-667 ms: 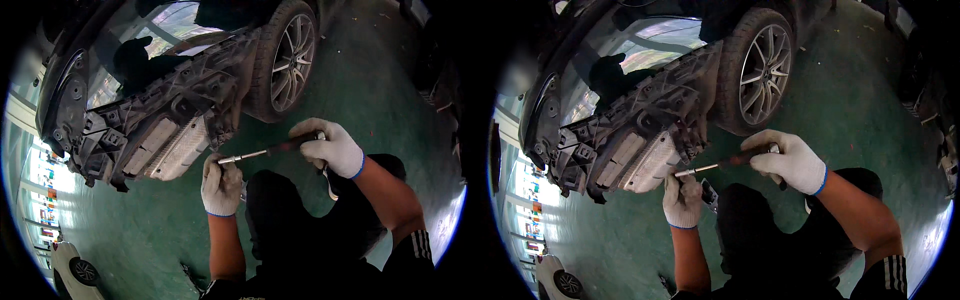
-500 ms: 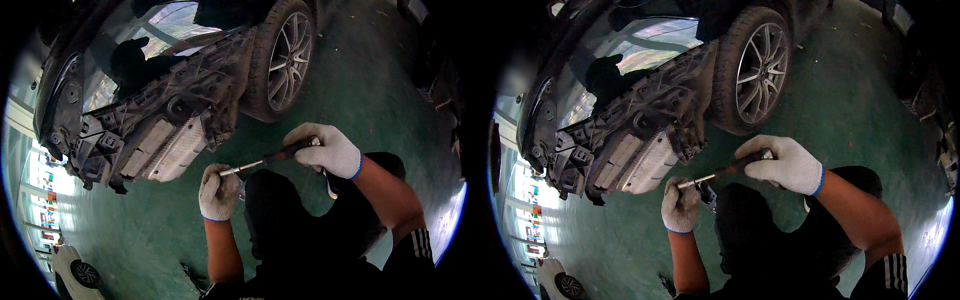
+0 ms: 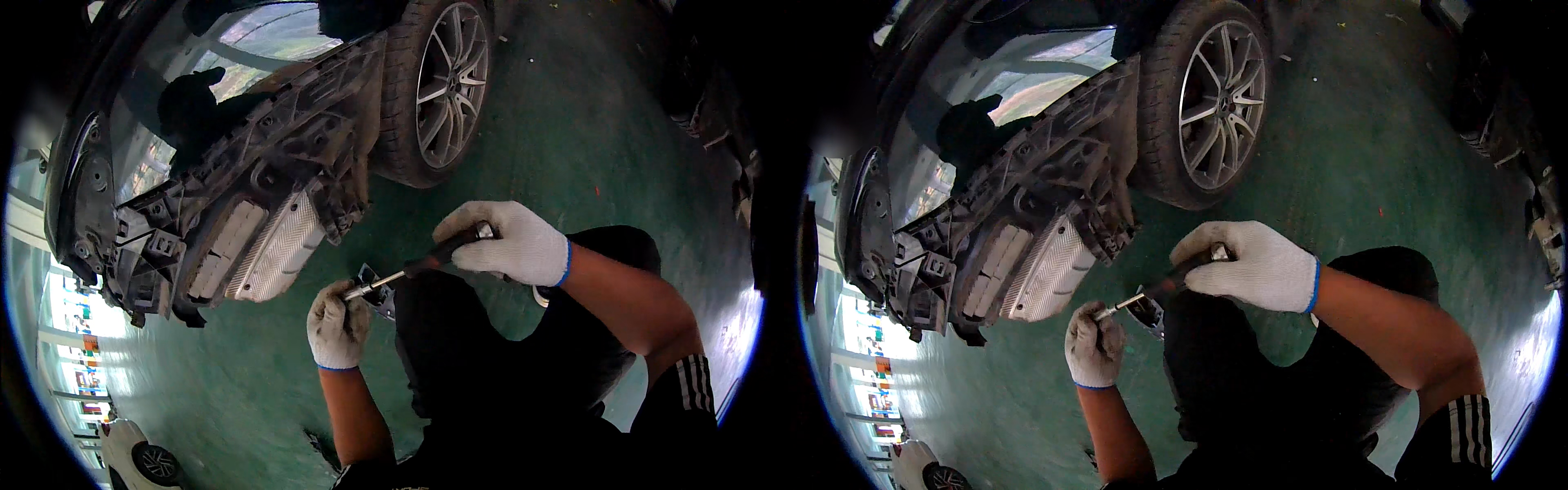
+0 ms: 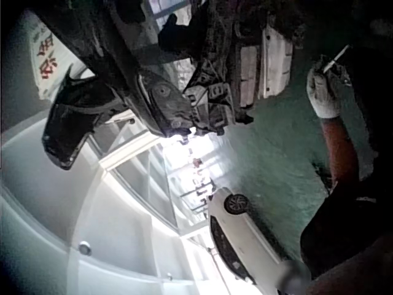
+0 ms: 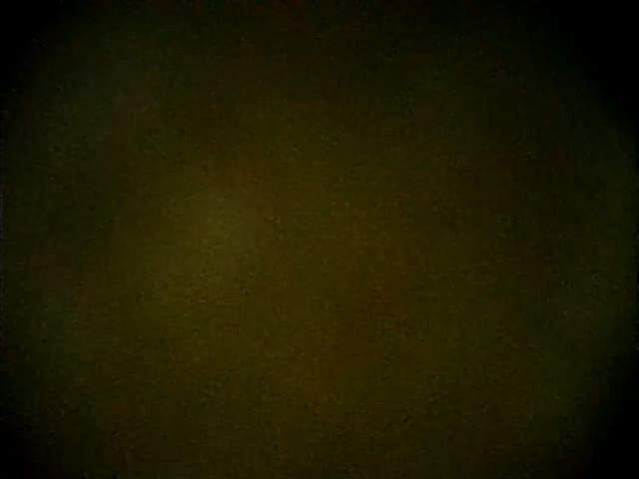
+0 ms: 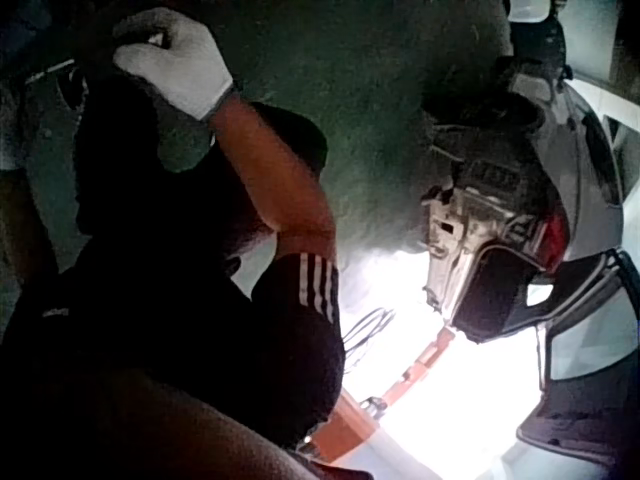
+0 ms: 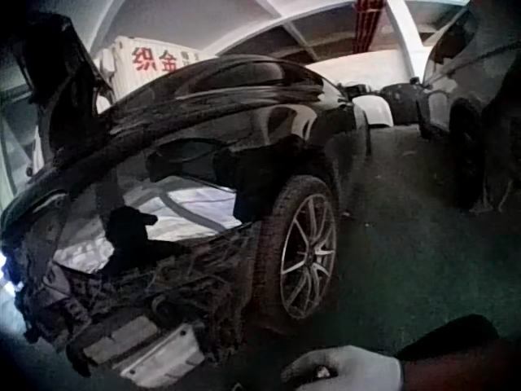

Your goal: The person collects small fasteners from a container and the floor, then uses a ratchet to tighten bolts on the front bumper of a black car. The person works on the lower section of the bumper, securing the plastic trim to the vehicle's frame.

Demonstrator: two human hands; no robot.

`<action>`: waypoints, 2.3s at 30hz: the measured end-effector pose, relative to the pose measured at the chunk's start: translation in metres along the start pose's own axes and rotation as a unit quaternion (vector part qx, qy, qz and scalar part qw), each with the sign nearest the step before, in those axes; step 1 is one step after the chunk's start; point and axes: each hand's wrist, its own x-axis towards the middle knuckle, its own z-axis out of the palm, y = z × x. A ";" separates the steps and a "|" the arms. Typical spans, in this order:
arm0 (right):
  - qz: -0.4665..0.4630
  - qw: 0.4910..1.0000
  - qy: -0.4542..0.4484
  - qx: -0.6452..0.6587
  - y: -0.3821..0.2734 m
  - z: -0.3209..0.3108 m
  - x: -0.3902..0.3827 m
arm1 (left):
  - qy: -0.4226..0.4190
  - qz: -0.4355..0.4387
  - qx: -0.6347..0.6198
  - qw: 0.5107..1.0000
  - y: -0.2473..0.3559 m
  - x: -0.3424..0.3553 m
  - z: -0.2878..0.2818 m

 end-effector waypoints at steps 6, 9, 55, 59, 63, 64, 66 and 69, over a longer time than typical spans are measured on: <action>-0.098 0.994 -0.002 -0.041 0.014 -0.009 0.008 | -0.032 -0.018 0.143 0.989 0.025 0.004 0.003; -0.002 0.999 -0.027 0.038 0.004 -0.011 0.005 | -0.105 0.034 0.232 0.966 0.036 0.007 -0.005; 0.007 0.866 0.139 0.479 0.033 0.077 0.090 | -0.071 -0.121 -0.094 0.986 -0.002 0.143 0.095; 0.032 0.803 0.074 0.590 0.042 0.074 0.093 | -0.096 -0.150 -0.035 0.983 0.011 0.136 0.099; 0.007 0.821 0.065 0.567 0.045 0.072 0.094 | -0.112 -0.127 -0.016 0.985 0.010 0.139 0.097; -0.012 0.837 0.065 0.543 0.047 0.072 0.094 | -0.112 -0.123 -0.026 0.986 0.008 0.141 0.096; -0.131 0.932 0.194 0.275 0.045 0.078 0.096 | -0.111 -0.121 -0.033 0.986 0.010 0.141 0.098; -0.145 0.962 0.226 0.039 0.033 0.077 0.089 | -0.098 -0.121 -0.023 0.987 0.016 0.139 0.098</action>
